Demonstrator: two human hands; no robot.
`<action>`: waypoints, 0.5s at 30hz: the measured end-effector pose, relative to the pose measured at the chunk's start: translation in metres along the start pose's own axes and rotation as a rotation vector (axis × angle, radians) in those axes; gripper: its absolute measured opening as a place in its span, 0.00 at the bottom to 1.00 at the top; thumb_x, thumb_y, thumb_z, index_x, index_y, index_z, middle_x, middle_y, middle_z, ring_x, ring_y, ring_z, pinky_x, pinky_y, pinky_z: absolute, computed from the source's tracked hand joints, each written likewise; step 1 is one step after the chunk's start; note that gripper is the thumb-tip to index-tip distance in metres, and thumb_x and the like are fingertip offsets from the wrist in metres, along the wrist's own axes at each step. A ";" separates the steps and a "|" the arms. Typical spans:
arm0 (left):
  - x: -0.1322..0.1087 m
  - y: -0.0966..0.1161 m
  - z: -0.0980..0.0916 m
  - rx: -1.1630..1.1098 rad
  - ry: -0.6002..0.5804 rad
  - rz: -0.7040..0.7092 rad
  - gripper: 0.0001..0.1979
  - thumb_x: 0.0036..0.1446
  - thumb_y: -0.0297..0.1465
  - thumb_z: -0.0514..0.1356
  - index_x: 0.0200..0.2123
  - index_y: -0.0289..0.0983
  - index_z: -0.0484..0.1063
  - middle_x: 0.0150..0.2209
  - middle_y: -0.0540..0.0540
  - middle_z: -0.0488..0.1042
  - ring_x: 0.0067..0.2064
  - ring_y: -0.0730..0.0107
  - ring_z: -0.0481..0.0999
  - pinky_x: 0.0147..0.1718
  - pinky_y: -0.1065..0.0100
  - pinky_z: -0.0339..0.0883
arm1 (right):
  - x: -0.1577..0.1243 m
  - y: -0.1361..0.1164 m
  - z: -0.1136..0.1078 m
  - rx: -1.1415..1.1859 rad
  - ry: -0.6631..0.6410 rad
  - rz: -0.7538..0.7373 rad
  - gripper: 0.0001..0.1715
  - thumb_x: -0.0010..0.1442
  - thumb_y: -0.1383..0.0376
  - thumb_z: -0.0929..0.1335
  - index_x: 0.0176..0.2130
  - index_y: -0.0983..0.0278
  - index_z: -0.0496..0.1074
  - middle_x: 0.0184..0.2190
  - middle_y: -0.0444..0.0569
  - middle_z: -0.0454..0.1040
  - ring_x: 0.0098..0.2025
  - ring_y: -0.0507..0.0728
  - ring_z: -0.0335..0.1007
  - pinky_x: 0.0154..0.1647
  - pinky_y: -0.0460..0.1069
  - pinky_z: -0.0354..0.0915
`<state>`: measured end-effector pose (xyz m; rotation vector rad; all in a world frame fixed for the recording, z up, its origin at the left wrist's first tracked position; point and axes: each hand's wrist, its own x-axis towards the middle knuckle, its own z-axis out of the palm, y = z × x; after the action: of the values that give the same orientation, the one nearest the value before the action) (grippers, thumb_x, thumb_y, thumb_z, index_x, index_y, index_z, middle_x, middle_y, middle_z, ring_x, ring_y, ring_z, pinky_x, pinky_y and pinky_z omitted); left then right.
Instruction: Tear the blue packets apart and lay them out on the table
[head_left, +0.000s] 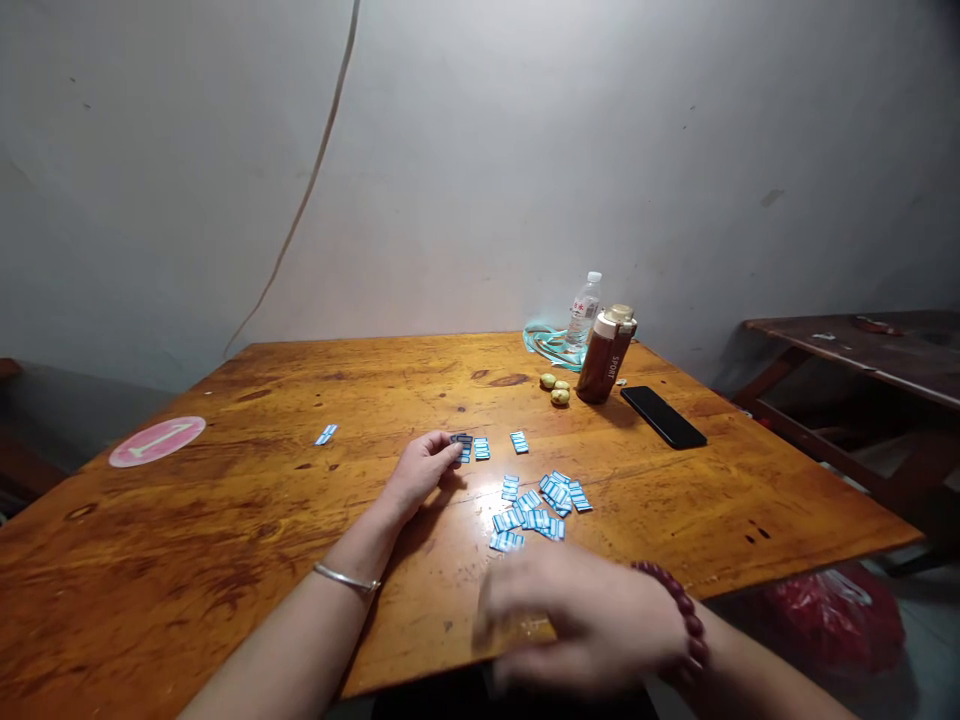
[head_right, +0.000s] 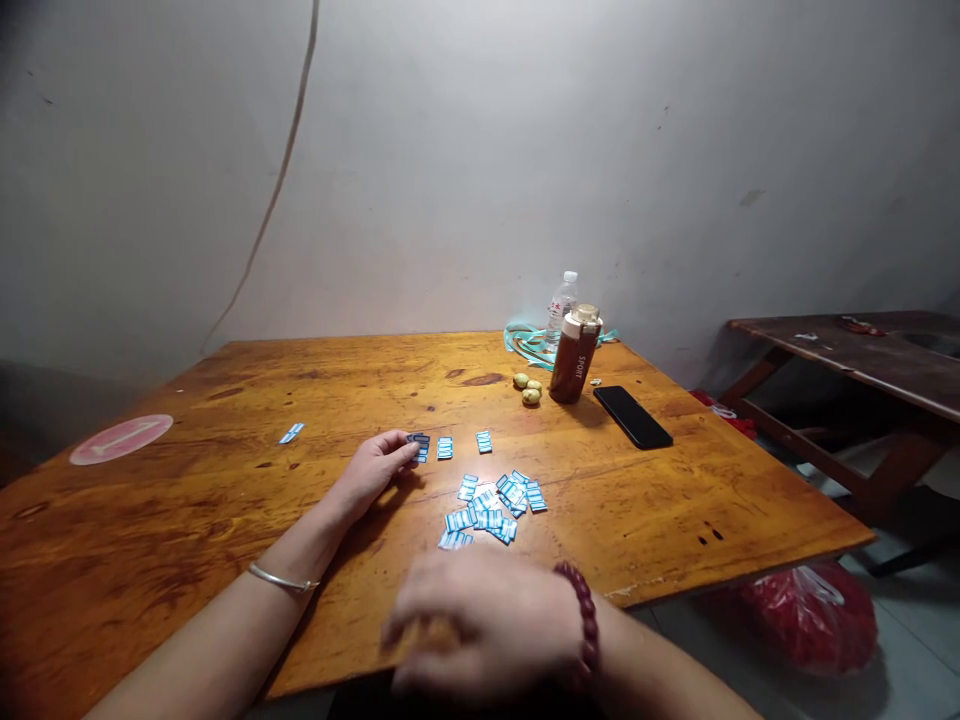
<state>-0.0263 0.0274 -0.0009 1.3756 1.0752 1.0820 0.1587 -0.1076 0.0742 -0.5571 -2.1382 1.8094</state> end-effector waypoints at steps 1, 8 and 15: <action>0.000 0.001 0.000 0.004 -0.003 0.005 0.10 0.43 0.36 0.59 0.24 0.33 0.67 0.19 0.53 0.67 0.19 0.81 0.62 0.19 0.77 0.55 | 0.006 0.008 -0.013 -0.306 0.182 0.052 0.18 0.51 0.64 0.62 0.43 0.58 0.68 0.43 0.51 0.66 0.45 0.58 0.61 0.43 0.51 0.57; -0.002 0.004 0.002 0.017 -0.009 -0.005 0.10 0.44 0.36 0.59 0.23 0.34 0.66 0.18 0.54 0.64 0.17 0.82 0.59 0.15 0.78 0.52 | 0.045 0.056 -0.064 -1.062 0.055 0.214 0.13 0.48 0.67 0.63 0.36 0.62 0.71 0.33 0.48 0.67 0.30 0.52 0.63 0.26 0.45 0.55; 0.001 0.001 0.000 0.002 -0.002 -0.026 0.10 0.43 0.36 0.59 0.23 0.34 0.66 0.17 0.54 0.64 0.17 0.83 0.59 0.15 0.78 0.51 | 0.039 0.061 -0.098 -0.778 -0.053 0.318 0.06 0.46 0.71 0.64 0.29 0.66 0.69 0.24 0.42 0.68 0.24 0.47 0.60 0.22 0.41 0.53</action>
<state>-0.0264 0.0279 0.0003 1.3603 1.0896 1.0613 0.1755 0.0049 0.0301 -1.0718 -2.8956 1.0430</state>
